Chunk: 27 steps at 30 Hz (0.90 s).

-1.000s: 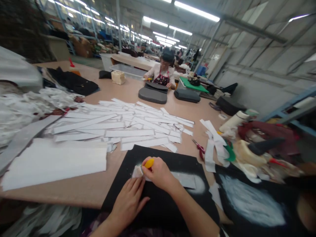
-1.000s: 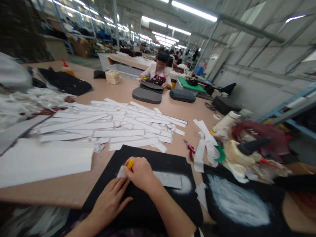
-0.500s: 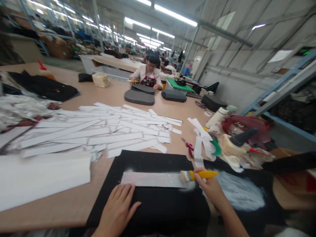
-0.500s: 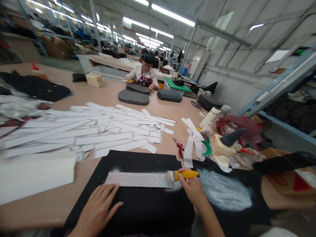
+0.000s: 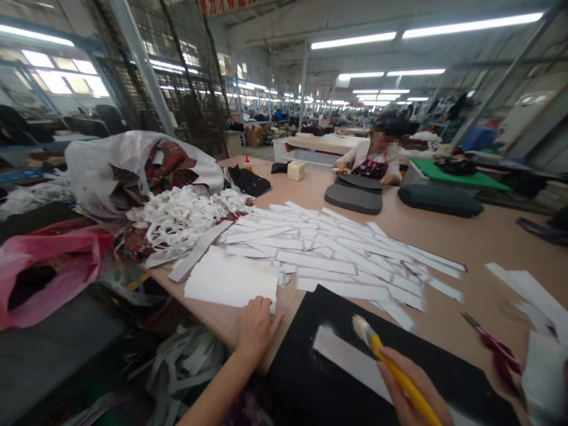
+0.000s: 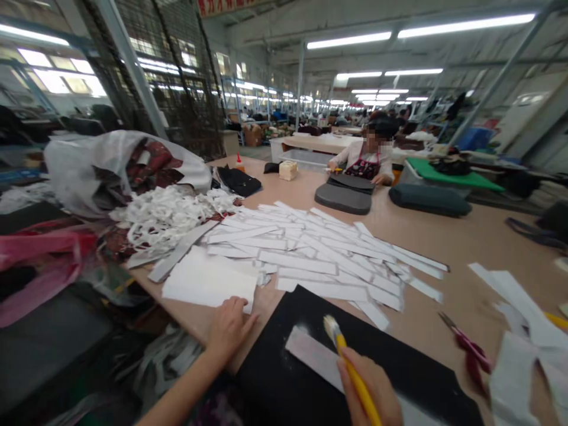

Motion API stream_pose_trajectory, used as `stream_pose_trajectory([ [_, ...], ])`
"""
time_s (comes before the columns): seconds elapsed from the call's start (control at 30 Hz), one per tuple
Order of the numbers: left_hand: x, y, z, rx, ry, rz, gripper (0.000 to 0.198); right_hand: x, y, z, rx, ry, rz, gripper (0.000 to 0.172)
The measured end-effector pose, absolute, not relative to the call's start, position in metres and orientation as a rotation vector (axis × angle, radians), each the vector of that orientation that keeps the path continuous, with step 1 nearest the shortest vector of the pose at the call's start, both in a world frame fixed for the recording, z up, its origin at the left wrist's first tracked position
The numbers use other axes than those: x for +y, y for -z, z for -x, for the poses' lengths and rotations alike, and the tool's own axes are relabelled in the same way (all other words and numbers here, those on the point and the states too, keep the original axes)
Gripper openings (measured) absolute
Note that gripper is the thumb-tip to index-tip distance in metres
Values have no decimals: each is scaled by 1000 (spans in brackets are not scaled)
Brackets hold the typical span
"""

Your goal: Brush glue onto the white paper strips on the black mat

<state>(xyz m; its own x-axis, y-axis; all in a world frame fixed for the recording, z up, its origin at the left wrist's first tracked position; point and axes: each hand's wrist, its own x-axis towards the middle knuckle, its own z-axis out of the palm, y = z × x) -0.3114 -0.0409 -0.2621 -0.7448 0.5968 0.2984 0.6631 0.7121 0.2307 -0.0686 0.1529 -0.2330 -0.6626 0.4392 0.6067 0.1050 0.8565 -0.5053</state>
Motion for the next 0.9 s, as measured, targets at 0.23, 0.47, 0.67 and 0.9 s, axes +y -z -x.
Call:
stream_pose_trajectory([
  [0.23, -42, 269, 318, -2841, 609, 921, 20, 90, 241, 170, -2395, -670, 86, 30],
  [0.47, -52, 267, 335, -2926, 944, 953, 17, 70, 251, 219, -2459, -649, 14, 26],
  [0.67, -51, 266, 337, -2929, 1260, 871, 11, 65, 262, 243, -2532, -601, -40, 19],
  [0.9, -79, 257, 381, -2677, 1888, 252, 6, 55, 276, 257, -2644, -295, 28, 28],
])
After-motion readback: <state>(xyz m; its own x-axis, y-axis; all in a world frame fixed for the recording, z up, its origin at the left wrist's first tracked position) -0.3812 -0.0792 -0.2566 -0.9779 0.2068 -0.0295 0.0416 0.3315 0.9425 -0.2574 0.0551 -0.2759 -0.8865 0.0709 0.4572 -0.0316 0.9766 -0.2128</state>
